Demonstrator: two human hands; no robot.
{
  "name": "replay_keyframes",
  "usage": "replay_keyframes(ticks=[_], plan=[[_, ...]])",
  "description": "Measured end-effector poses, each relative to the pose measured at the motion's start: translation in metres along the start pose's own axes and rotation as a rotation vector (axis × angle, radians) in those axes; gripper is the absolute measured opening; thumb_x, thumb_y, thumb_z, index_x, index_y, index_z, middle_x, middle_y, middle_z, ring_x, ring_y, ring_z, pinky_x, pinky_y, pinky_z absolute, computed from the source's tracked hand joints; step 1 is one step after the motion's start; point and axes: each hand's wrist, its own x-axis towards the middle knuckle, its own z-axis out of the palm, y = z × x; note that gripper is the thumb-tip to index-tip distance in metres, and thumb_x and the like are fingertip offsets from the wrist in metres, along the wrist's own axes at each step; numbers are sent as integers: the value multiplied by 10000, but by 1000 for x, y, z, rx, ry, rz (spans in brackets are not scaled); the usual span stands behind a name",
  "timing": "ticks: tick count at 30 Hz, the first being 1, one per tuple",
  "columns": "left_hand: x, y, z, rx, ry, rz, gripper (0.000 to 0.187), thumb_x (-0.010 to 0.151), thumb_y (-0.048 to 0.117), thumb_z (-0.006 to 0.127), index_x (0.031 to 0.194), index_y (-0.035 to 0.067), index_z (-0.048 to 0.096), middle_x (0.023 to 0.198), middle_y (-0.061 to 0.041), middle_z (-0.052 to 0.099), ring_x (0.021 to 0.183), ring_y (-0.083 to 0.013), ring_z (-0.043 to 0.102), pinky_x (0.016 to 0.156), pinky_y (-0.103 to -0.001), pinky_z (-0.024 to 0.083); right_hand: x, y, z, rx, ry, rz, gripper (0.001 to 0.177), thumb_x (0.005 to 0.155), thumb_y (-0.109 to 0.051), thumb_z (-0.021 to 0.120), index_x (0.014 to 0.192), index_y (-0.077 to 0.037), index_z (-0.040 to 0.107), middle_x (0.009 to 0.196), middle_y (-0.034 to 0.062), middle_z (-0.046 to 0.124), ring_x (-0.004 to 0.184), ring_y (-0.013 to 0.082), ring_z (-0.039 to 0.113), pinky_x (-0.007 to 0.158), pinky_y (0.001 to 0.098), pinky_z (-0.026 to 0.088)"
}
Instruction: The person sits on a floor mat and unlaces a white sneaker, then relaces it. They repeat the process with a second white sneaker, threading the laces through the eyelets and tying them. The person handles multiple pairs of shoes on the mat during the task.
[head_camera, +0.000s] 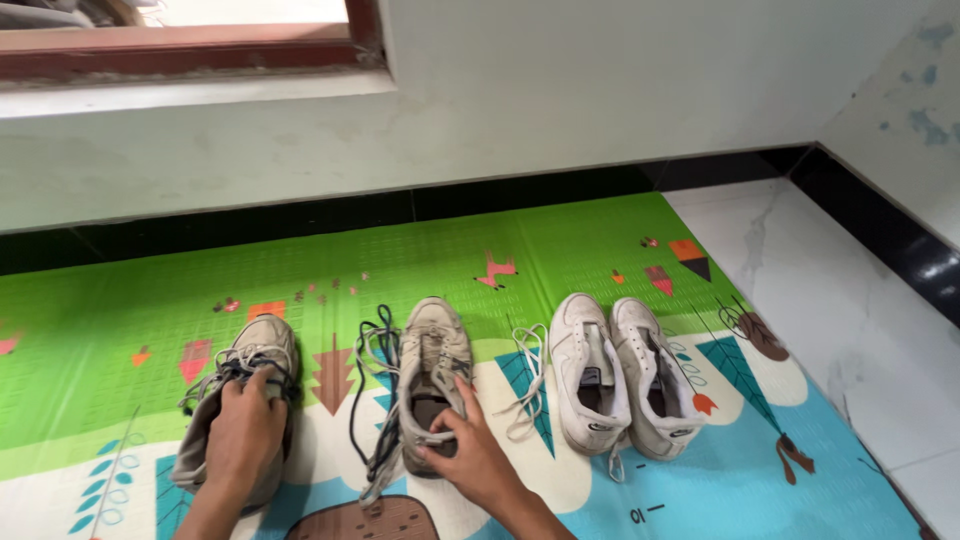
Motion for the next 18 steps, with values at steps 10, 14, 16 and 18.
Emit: replay_keyframes(ticks=[10, 14, 16, 18], plan=[[0, 31, 26, 59, -28, -42, 487, 920, 302, 616, 1398, 224, 567, 1318, -255, 550, 1015, -522, 669, 889, -570, 553, 9, -3, 7, 69, -28, -17, 318, 829, -285, 824, 982, -75, 640, 1690, 247, 165, 1508, 458, 319, 1166, 439, 369], [5, 27, 29, 53, -25, -60, 472, 921, 295, 612, 1389, 240, 589, 1328, -258, 548, 1041, -523, 660, 908, -571, 546, 13, -7, 9, 27, -59, -15, 337, 852, -317, 822, 1008, -75, 648, 1697, 253, 158, 1520, 475, 295, 1182, 459, 346], [4, 29, 27, 31, -11, -47, 475, 913, 292, 615, 1383, 232, 599, 1330, -264, 551, 1071, -525, 651, 922, -574, 543, 12, -7, 7, 31, -109, 5, 383, 844, -361, 829, 1046, -89, 650, 1702, 243, 145, 1525, 460, 289, 1183, 455, 347], [3, 38, 23, 133, -22, -43, 513, 865, 334, 664, 1367, 243, 612, 1317, -284, 535, 1117, -512, 617, 910, -569, 545, 14, -2, -7, 76, -198, 62, 462, 817, -420, 838, 1103, -115, 644, 1714, 212, 118, 1529, 419, 282, 1177, 439, 355]])
